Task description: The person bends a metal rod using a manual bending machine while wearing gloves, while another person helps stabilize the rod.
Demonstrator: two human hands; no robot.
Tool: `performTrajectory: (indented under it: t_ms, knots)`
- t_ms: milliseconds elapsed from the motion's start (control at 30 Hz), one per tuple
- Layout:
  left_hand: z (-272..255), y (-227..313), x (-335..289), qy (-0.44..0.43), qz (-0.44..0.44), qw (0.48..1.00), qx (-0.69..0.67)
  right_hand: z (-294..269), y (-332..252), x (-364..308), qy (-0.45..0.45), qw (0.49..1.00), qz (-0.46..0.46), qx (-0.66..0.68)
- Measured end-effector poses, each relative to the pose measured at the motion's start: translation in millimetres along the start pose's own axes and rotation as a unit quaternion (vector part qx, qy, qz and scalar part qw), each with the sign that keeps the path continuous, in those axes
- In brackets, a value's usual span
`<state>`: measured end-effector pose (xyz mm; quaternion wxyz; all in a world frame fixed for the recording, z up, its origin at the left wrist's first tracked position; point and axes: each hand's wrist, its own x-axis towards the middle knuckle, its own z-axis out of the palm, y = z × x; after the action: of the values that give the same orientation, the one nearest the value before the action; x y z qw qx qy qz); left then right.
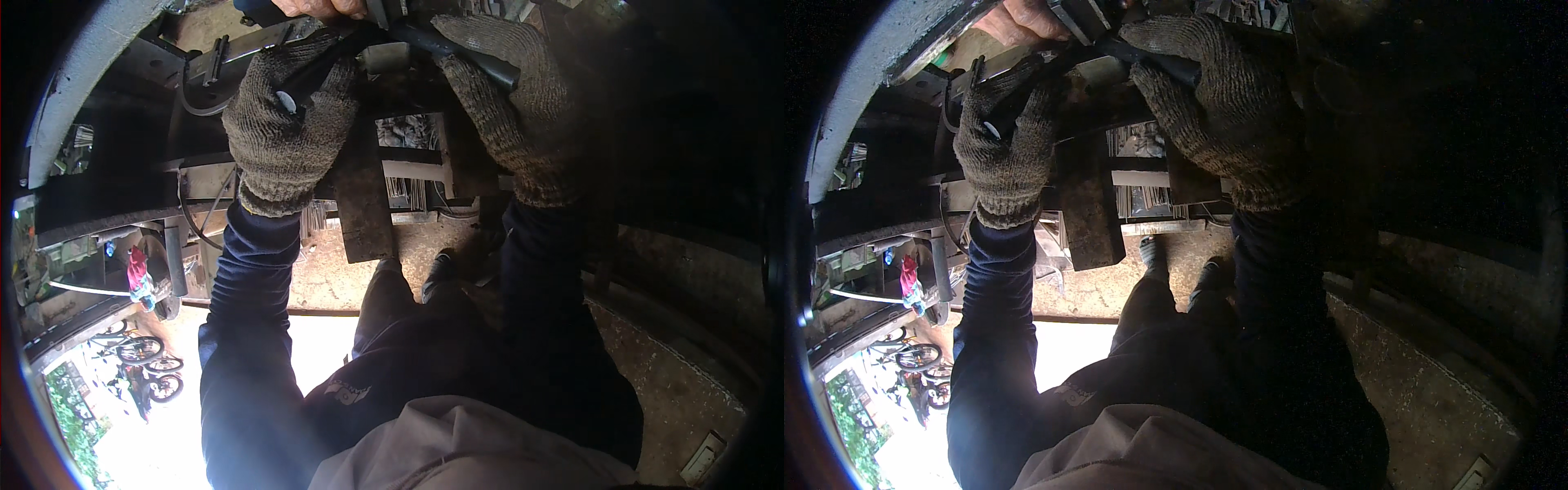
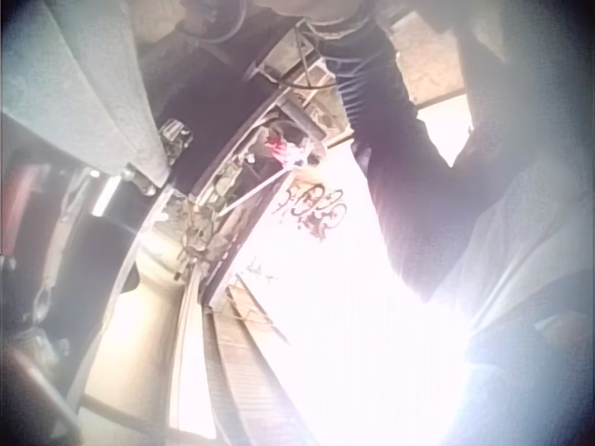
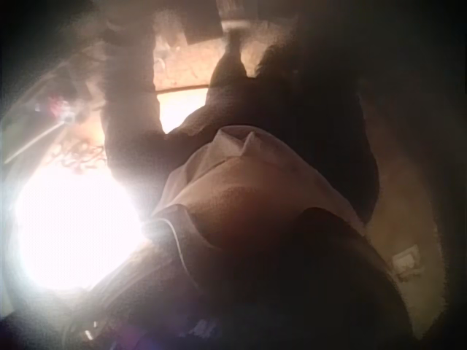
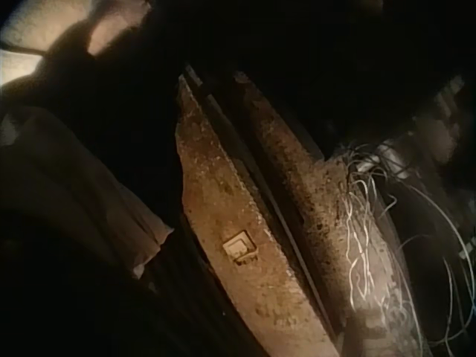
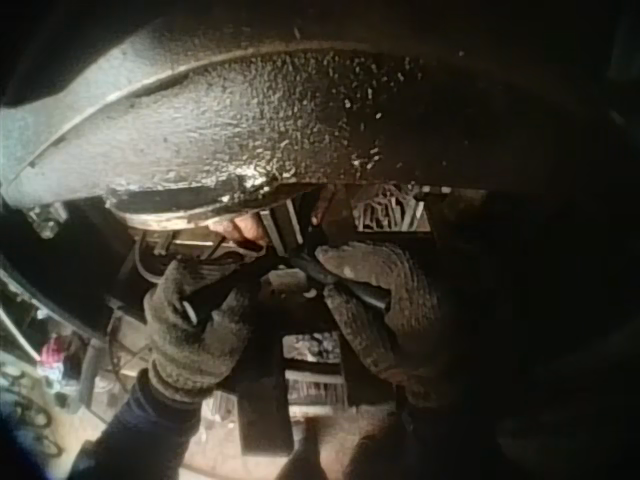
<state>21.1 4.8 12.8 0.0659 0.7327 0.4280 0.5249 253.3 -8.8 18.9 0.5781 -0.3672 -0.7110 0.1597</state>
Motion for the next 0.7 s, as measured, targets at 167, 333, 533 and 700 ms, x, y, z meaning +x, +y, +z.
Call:
performTrajectory:
  t_ms: [167,333,533,700]
  knots:
    - [-1.8,0.5,1.5,-0.01,0.004,1.0,0.004,-0.9,-3.6,0.3,0.0,0.999,0.026,0.036]
    - [-2.3,-2.0,0.8,-0.016,0.006,1.0,0.005,0.0,4.4,0.5,0.002,0.999,-0.036,-0.027]
    - [-1.9,-7.5,-0.2,-0.017,0.006,1.0,-0.013,1.0,-0.6,0.7,0.003,1.0,0.002,-0.001]
    - [-0.7,-1.6,1.0,-0.007,0.004,1.0,-0.001,-0.3,0.4,1.6,0.002,1.0,-0.025,-0.001]
